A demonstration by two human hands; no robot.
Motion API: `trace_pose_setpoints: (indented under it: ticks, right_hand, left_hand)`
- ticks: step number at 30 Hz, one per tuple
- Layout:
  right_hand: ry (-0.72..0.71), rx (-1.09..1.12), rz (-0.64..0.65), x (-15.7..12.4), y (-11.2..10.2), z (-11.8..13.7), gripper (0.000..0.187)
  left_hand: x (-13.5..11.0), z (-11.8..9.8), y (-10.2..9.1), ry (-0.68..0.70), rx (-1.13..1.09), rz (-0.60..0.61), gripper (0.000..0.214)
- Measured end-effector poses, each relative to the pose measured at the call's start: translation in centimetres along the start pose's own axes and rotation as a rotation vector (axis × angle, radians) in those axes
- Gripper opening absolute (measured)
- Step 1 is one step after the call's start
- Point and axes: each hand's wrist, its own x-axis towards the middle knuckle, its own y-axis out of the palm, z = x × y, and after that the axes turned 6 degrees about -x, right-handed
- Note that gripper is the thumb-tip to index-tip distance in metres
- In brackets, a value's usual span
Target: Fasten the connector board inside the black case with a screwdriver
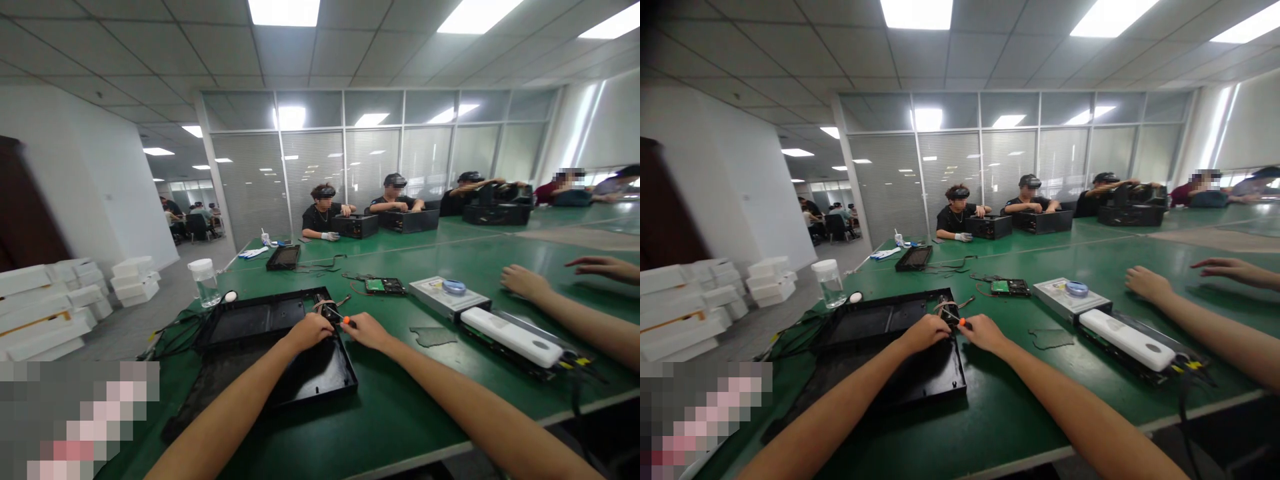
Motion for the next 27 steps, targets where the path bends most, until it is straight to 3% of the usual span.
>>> trace_pose_setpoints:
  ticks: [7,12,16,19,22,25,27]
  right_hand:
    - [-0.024,0.085,-0.086,-0.4,-1.4,-0.7,0.040]
    - [-0.036,0.229,0.033,-0.2,-1.6,-1.9,0.021]
    - [-0.020,0.427,0.090,-0.2,-2.6,-3.8,0.033]
    - [-0.028,0.613,0.079,-0.1,-4.1,-4.6,0.031]
    - [0.023,0.685,-0.111,0.0,-5.2,-4.8,0.029]
    - [0.061,0.579,-0.417,0.0,-5.3,-4.4,0.035]
    - [0.022,0.477,-0.489,-0.1,-4.9,-3.8,0.034]
  left_hand:
    - [-1.3,-0.1,1.4,-0.092,-0.038,-0.103,0.017]
    - [-1.3,0.2,1.3,-0.014,-0.015,-0.084,0.017]
    - [-1.4,0.1,1.2,0.048,-0.027,-0.079,0.017]
    - [-1.4,-0.2,1.2,0.052,-0.076,-0.095,0.016]
    - [-1.3,-0.4,1.2,-0.048,-0.121,-0.138,0.014]
    - [-1.3,-0.8,1.2,-0.154,-0.147,-0.167,0.016]
    - [-1.3,-1.0,1.1,-0.174,-0.165,-0.168,0.018]
